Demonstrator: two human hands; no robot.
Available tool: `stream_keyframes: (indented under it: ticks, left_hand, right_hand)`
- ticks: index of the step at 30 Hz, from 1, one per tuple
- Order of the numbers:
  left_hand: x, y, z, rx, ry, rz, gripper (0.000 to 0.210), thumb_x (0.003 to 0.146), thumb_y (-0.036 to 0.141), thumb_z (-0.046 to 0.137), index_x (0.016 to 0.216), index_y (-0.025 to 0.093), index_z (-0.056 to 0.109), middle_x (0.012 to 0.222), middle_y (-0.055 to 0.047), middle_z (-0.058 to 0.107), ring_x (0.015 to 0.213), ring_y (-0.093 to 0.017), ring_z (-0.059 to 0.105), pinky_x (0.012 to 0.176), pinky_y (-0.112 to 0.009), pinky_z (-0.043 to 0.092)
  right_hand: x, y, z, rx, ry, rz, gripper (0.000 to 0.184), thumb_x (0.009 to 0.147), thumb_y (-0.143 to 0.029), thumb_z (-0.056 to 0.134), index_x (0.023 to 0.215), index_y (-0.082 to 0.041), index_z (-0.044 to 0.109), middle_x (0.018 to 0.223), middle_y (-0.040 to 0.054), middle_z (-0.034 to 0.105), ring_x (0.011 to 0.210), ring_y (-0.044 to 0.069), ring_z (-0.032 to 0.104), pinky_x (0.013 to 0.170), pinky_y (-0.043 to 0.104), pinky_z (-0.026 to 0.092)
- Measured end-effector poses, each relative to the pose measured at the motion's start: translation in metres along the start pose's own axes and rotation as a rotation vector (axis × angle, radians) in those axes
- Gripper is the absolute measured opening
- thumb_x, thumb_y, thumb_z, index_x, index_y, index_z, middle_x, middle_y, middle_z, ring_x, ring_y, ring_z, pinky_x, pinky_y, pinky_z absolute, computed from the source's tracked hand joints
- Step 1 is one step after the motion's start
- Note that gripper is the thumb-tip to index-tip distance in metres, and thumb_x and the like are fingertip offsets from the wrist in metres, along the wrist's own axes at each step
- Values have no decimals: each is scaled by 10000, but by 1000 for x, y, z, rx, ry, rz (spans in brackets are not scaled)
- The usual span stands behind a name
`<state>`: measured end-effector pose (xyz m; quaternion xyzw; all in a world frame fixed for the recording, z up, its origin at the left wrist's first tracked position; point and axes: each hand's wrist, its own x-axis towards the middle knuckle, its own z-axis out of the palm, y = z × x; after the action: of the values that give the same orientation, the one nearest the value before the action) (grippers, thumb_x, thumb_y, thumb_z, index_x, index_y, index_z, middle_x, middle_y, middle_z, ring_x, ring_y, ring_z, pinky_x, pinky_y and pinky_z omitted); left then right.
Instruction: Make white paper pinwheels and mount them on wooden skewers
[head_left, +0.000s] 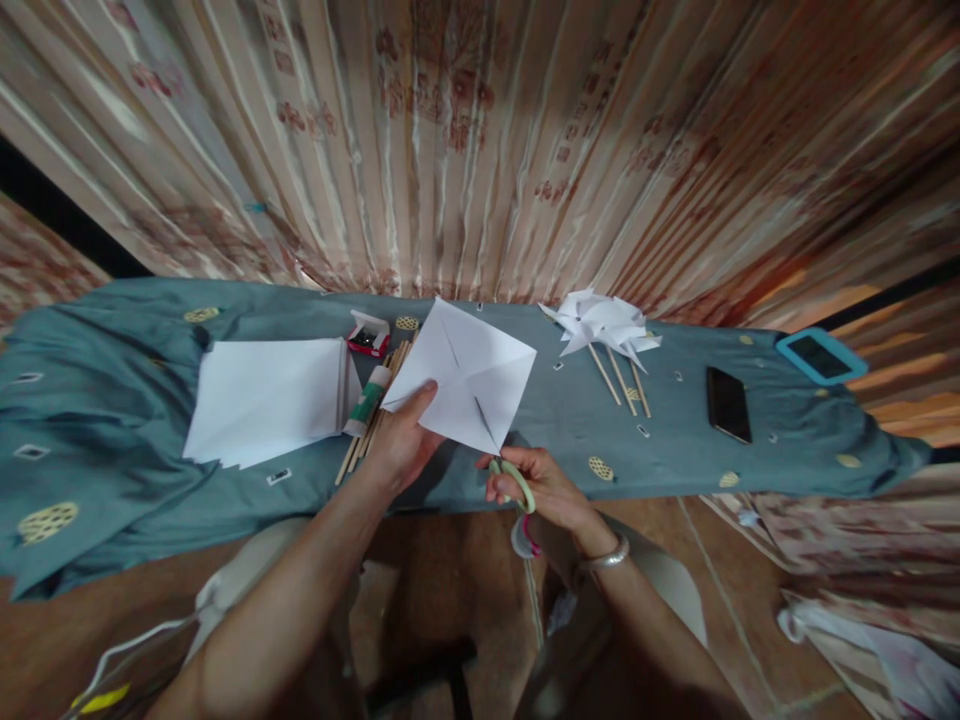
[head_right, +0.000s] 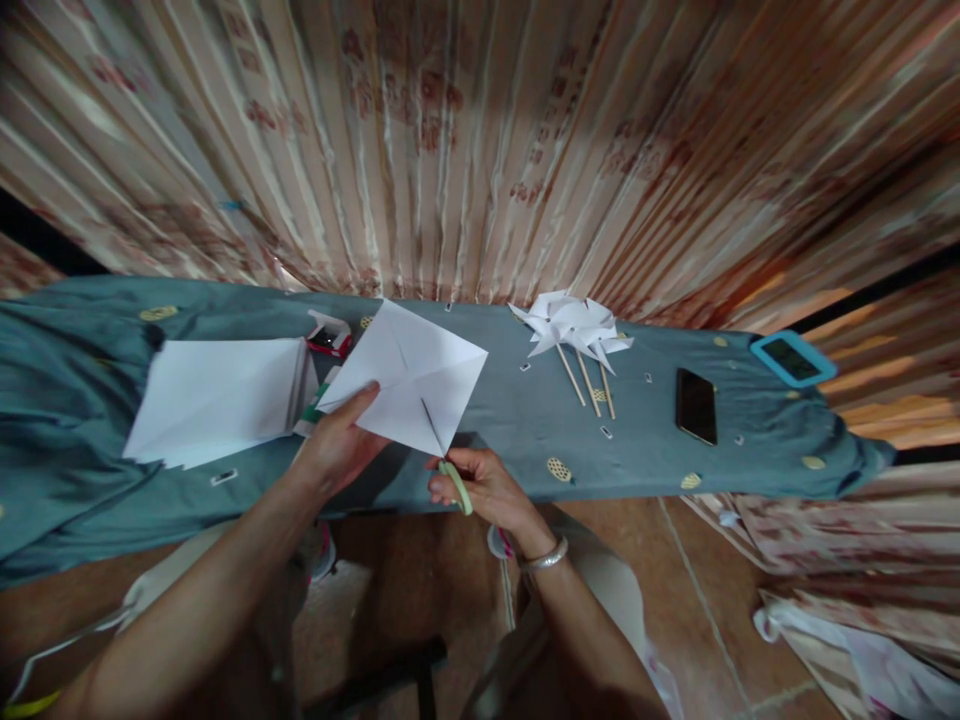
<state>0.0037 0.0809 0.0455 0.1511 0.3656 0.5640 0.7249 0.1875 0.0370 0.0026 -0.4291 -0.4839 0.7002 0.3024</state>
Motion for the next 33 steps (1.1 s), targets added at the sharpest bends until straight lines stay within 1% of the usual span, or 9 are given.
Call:
stream_keyframes:
  ticks: [6,11,18,22,25,30,33]
  left_hand:
    - [0,1,1,1,24,-1,301,793,124,589,1091,98,621,917,-80,726,910,-217,679,827,-314,542]
    - [-1,3,3,-20,37,-11,310,817,122,564,1122,91,608,909,-83,727,903,-210,680,837,-321,542]
    - [-4,1,4,-14,30,-28,358,793,105,592,1150,130,604,932,-61,726,921,-207,679,801,-294,560]
    - [-4,1,4,12,50,-45,343,815,111,569,1156,131,602,965,-71,725,912,-205,680,810,-309,561]
    - [-4,1,4,15,58,-50,341,819,113,567,1157,124,604,963,-80,727,916,-214,678,826,-329,558]
    - [-4,0,3,10,13,-46,349,797,123,598,1146,124,610,967,-82,724,948,-223,672,845,-335,549]
    - [-3,0,3,24,6,-46,323,809,140,589,1130,119,617,968,-84,723,933,-225,675,836,-340,552]
  right_hand:
    - [0,-1,2,10,7,20,464,615,-536,790,826,-144,659,615,-21,626,491,56,534,493,179,452]
    - [0,-4,5,33,27,46,457,594,-533,803,787,-144,659,591,-31,615,473,43,520,492,169,450]
    - [0,-5,4,-10,39,19,438,614,-482,810,848,-140,667,633,-18,636,540,75,575,535,194,481]
    - [0,-4,3,-19,42,5,445,616,-480,810,871,-146,663,619,-25,639,518,72,561,517,194,474]
    - [1,-3,2,-6,31,-17,485,602,-469,824,929,-156,649,602,-35,633,501,68,556,495,181,461]
    - [2,-2,2,10,51,-13,638,600,-428,839,1121,-176,569,618,-47,640,490,70,567,476,172,456]
    - [2,-4,2,17,57,-2,684,602,-413,840,1166,-177,533,605,-58,637,484,69,571,472,165,459]
